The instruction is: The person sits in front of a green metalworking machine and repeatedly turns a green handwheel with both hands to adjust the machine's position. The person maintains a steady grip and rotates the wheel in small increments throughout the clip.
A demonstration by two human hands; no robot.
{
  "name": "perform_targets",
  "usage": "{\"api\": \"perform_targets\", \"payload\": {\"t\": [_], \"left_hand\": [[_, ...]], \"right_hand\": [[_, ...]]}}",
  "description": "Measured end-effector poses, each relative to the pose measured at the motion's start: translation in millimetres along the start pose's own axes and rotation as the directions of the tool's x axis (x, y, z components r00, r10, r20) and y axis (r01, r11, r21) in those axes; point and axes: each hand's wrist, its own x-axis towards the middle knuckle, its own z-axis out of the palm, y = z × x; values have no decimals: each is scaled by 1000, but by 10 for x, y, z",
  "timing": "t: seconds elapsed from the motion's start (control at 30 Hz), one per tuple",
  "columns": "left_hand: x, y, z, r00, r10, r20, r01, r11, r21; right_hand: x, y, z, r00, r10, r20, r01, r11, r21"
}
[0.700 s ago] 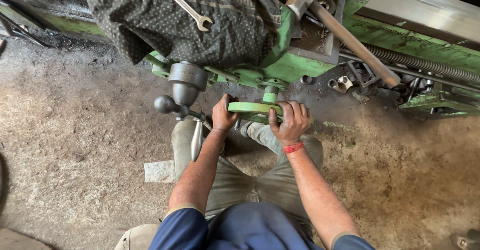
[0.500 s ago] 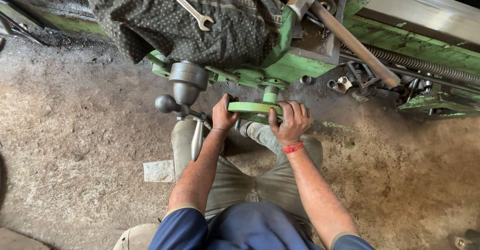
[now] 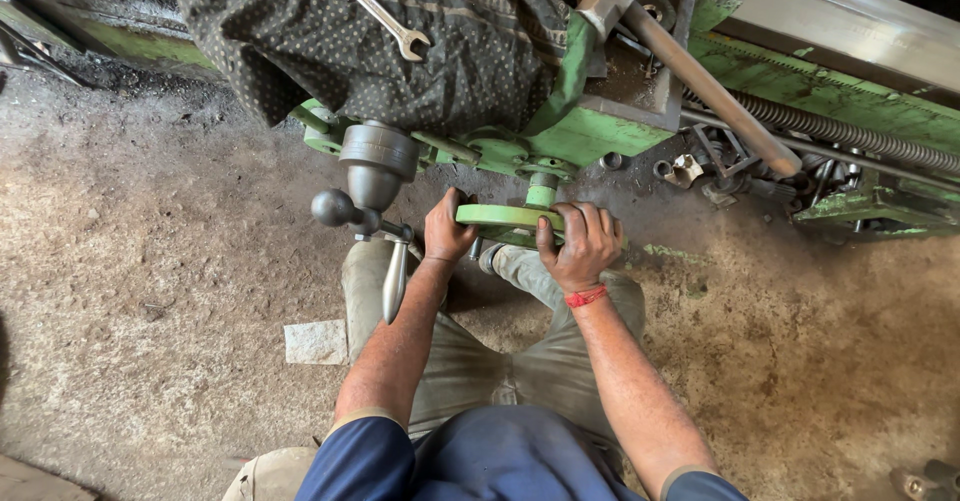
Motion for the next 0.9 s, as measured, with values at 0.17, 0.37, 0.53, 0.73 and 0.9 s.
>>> {"api": "perform_targets", "payload": {"t": [0.17, 0.37, 0.53, 0.73, 0.9], "left_hand": [[-10, 3, 5, 1000, 15, -22, -15, 1000, -19], [-29, -14, 21, 1000, 14, -24, -15, 999, -41], [-19, -30, 21, 1000, 4, -25, -5, 999, -34], [-25, -86, 27, 1000, 28, -1, -29, 999, -24], [-27, -81, 33, 1000, -1, 0, 1, 1000, -29]], "right_hand": [[-21, 22, 39, 1000, -5, 1, 5, 1000, -1], [-16, 15, 34, 1000, -8, 6, 8, 1000, -12], [47, -54, -35, 1000, -6, 13, 6, 1000, 17], [64, -68, -46, 1000, -5, 17, 4, 1000, 12], [59, -71, -34, 1000, -1, 18, 1, 1000, 15]]}}
